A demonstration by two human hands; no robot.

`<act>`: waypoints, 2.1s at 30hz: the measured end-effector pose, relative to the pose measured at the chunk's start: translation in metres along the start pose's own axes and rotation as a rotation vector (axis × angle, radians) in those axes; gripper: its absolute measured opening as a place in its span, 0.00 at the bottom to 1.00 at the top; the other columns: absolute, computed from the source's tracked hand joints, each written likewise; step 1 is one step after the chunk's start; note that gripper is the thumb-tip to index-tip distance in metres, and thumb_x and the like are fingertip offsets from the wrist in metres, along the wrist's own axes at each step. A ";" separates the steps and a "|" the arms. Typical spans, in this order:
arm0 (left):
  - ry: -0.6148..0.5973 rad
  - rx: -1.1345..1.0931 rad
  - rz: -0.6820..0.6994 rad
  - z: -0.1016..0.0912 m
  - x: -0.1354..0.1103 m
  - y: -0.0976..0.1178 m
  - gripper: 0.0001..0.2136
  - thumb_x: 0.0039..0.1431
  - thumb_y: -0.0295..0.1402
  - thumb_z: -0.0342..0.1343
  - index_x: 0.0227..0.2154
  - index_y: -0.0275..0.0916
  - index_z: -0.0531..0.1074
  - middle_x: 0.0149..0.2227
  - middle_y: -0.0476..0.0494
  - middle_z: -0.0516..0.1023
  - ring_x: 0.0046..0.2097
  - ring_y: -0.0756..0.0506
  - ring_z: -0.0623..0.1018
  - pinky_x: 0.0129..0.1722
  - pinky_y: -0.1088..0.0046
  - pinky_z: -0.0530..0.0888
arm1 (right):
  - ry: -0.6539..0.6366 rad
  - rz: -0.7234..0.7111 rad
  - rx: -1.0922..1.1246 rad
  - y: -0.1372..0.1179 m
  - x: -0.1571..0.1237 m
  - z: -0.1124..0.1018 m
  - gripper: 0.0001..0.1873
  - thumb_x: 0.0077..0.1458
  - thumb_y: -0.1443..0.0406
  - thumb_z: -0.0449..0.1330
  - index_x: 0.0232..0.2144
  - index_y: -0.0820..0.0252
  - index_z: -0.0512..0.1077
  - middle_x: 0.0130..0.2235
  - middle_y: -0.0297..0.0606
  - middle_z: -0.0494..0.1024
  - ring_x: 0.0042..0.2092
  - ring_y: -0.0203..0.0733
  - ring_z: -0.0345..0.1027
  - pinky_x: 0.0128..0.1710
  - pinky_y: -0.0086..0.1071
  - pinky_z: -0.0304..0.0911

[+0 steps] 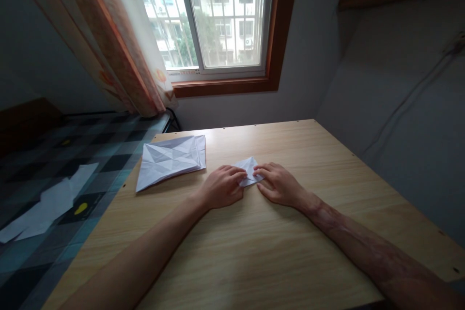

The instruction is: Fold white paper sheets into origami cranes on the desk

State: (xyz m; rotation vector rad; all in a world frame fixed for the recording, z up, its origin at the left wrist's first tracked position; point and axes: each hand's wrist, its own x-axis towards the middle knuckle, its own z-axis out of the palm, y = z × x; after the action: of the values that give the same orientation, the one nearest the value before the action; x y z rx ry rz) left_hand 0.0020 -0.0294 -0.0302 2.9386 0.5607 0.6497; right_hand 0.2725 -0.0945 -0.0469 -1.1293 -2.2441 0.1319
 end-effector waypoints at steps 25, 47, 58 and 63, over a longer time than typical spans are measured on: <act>0.203 -0.924 -0.446 0.001 0.004 0.006 0.15 0.71 0.44 0.62 0.44 0.35 0.78 0.37 0.41 0.85 0.35 0.45 0.86 0.35 0.73 0.82 | 0.271 0.376 0.491 0.011 0.002 0.006 0.16 0.71 0.52 0.62 0.36 0.54 0.81 0.39 0.36 0.87 0.43 0.49 0.79 0.54 0.46 0.74; -0.081 -0.209 0.070 -0.004 0.006 0.016 0.14 0.71 0.38 0.59 0.56 0.48 0.79 0.60 0.39 0.82 0.59 0.38 0.81 0.63 0.55 0.75 | 0.137 0.312 0.068 0.036 -0.002 0.010 0.16 0.62 0.56 0.72 0.49 0.55 0.78 0.43 0.40 0.83 0.46 0.52 0.76 0.50 0.46 0.68; -0.093 0.000 -0.026 -0.002 0.005 0.021 0.20 0.74 0.47 0.56 0.59 0.43 0.79 0.53 0.36 0.81 0.49 0.36 0.80 0.53 0.55 0.76 | 0.214 0.404 0.020 0.032 -0.003 0.013 0.21 0.57 0.53 0.74 0.48 0.55 0.76 0.38 0.37 0.82 0.40 0.51 0.75 0.48 0.46 0.68; -0.097 0.000 -0.030 0.001 0.005 0.023 0.21 0.73 0.49 0.57 0.61 0.45 0.77 0.55 0.36 0.79 0.52 0.35 0.79 0.57 0.52 0.74 | 0.229 0.412 0.193 0.023 0.000 0.012 0.18 0.58 0.63 0.70 0.50 0.54 0.76 0.37 0.33 0.82 0.37 0.45 0.74 0.46 0.43 0.70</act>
State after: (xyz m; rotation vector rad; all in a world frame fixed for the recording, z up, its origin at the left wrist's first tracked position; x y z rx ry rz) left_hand 0.0144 -0.0487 -0.0259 2.9367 0.5935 0.5009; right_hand 0.2817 -0.0774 -0.0650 -1.4065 -1.7382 0.3597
